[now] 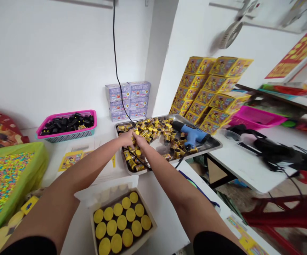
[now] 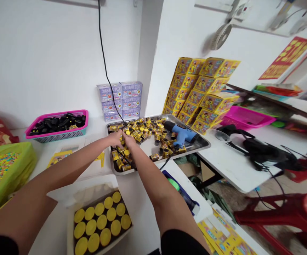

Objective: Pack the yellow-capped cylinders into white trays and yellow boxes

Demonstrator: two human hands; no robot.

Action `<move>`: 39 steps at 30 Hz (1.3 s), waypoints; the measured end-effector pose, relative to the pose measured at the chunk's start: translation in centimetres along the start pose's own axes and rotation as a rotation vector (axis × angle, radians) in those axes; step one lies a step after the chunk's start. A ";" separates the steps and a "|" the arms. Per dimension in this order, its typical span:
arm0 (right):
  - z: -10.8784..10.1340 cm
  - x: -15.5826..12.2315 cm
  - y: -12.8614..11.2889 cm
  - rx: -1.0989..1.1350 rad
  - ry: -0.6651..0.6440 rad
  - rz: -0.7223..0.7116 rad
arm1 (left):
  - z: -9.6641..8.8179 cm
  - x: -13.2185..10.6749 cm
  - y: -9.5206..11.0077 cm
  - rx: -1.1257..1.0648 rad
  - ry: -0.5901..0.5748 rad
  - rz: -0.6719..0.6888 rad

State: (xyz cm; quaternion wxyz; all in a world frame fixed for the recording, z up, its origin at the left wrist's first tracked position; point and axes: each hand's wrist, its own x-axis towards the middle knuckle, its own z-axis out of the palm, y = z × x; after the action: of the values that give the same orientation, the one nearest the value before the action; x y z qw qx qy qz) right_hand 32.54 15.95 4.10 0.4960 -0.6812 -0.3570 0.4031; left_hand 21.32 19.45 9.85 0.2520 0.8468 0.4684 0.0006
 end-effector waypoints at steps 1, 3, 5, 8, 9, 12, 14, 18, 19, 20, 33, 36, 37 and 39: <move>0.1 -0.2 0.0 0.053 0.011 0.007 | 0.0 -0.3 -0.1 -0.042 0.016 0.005; 0.2 -0.6 -0.1 0.119 0.036 0.021 | 0.1 -0.7 -0.3 -0.125 0.054 0.025; -0.2 -1.0 -0.5 0.188 0.058 0.035 | 0.1 -0.9 -0.2 -0.192 0.089 0.056; -1.1 -2.0 -1.5 0.270 0.077 0.023 | -0.3 -1.5 0.3 -0.258 0.138 0.116; -1.5 -2.4 -2.0 0.291 0.081 0.008 | -0.7 -1.8 0.6 -0.274 0.152 0.136; -2.4 -4.2 -3.6 0.351 0.108 -0.074 | -2.4 -3.6 1.8 -0.297 0.217 0.255; -2.9 -5.9 -4.9 0.437 0.157 -0.199 | -4.0 -5.3 2.8 -0.266 0.297 0.411; -3.6 -10.4 -8.2 0.603 0.260 -0.484 | -7.7 -10.0 5.3 -0.142 0.431 0.694; -3.7 -11.8 -9.0 0.606 0.274 -0.531 | -8.6 -11.5 5.9 -0.117 0.451 0.746; -3.9 -13.2 -9.7 0.595 0.284 -0.571 | -9.4 -13.2 6.6 -0.095 0.472 0.796; -1.6 -33.5 -2.1 0.399 0.124 -0.528 | 1.2 -34.7 3.9 -0.286 0.533 0.631; -0.2 -33.8 1.5 0.354 -0.013 -0.342 | 5.5 -35.1 0.7 -0.407 0.454 0.439; 0.1 -33.3 2.1 0.334 -0.057 -0.295 | 6.1 -35.0 0.0 -0.420 0.419 0.387; 0.5 -32.1 2.5 0.268 -0.138 -0.213 | 6.5 -34.5 -1.1 -0.422 0.359 0.313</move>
State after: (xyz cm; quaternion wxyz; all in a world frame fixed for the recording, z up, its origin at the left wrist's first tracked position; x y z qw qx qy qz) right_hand 18.80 -12.88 7.83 0.5968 -0.5380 -0.4032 0.4380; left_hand 2.65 -10.24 11.80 0.3323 0.8240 0.3589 0.2861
